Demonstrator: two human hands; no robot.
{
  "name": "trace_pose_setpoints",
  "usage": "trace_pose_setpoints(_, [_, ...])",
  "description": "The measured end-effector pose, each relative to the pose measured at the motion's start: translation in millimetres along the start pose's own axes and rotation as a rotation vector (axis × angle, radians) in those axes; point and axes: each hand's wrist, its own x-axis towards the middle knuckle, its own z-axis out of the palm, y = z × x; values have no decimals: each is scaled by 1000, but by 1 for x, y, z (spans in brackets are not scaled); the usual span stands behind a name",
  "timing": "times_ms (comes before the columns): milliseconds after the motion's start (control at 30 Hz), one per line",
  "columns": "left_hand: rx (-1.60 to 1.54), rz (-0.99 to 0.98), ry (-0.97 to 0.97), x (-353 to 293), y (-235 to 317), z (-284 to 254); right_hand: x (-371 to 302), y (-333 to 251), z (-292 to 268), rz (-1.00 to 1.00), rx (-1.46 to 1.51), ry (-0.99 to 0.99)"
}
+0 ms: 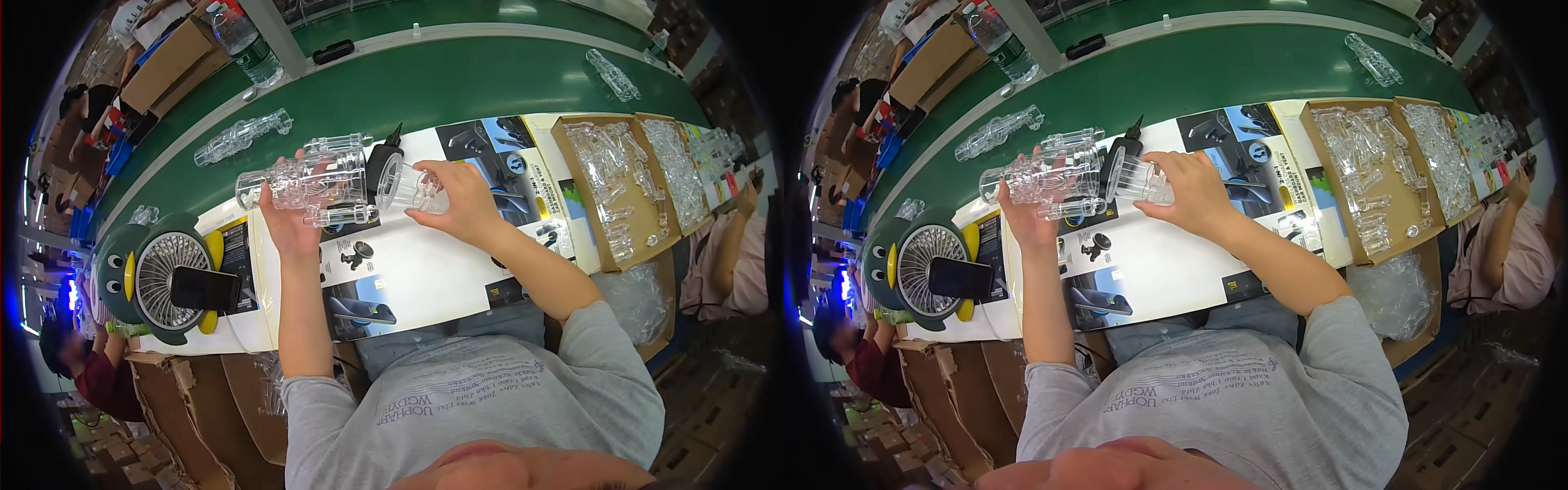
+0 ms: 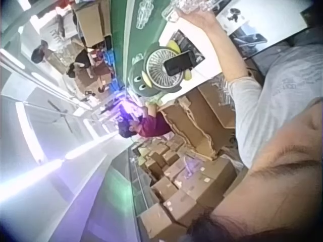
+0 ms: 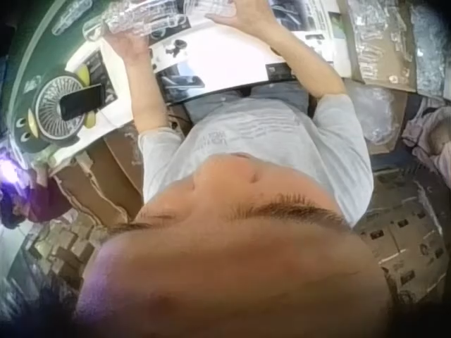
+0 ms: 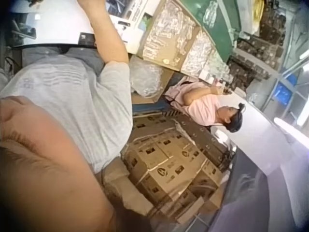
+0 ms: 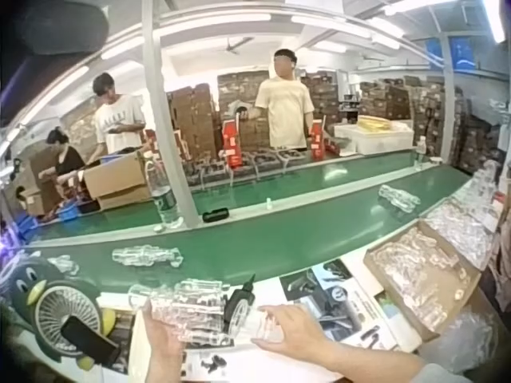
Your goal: Assembling and gluing plastic housing components on a manufacturing assembly line.
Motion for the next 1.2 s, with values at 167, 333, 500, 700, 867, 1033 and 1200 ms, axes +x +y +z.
trace_pose_setpoints(167, [14, 21, 37, -2, 0, 3, -1, 2, 2, -47, -59, 11])
trace_pose_setpoints(333, [184, 34, -68, -3, 0, 0, -1, 4, 2, -42, -111, -1])
trace_pose_setpoints(500, [261, 33, -96, -7, -7, 6, -2, 5, 2, -28, -111, -3])
trace_pose_setpoints(700, [243, 27, -104, -8, -9, 10, -1, 5, 1, -20, -99, -37])
trace_pose_setpoints(867, [236, 18, -117, -8, -8, 8, -1, 5, 1, -60, -84, -11])
trace_pose_setpoints(1033, [229, 3, -143, -8, -7, 7, -1, 4, 0, -29, -48, -43])
trace_pose_setpoints(1200, [228, 5, -158, -7, -8, 6, -2, 4, 2, -35, -59, -57])
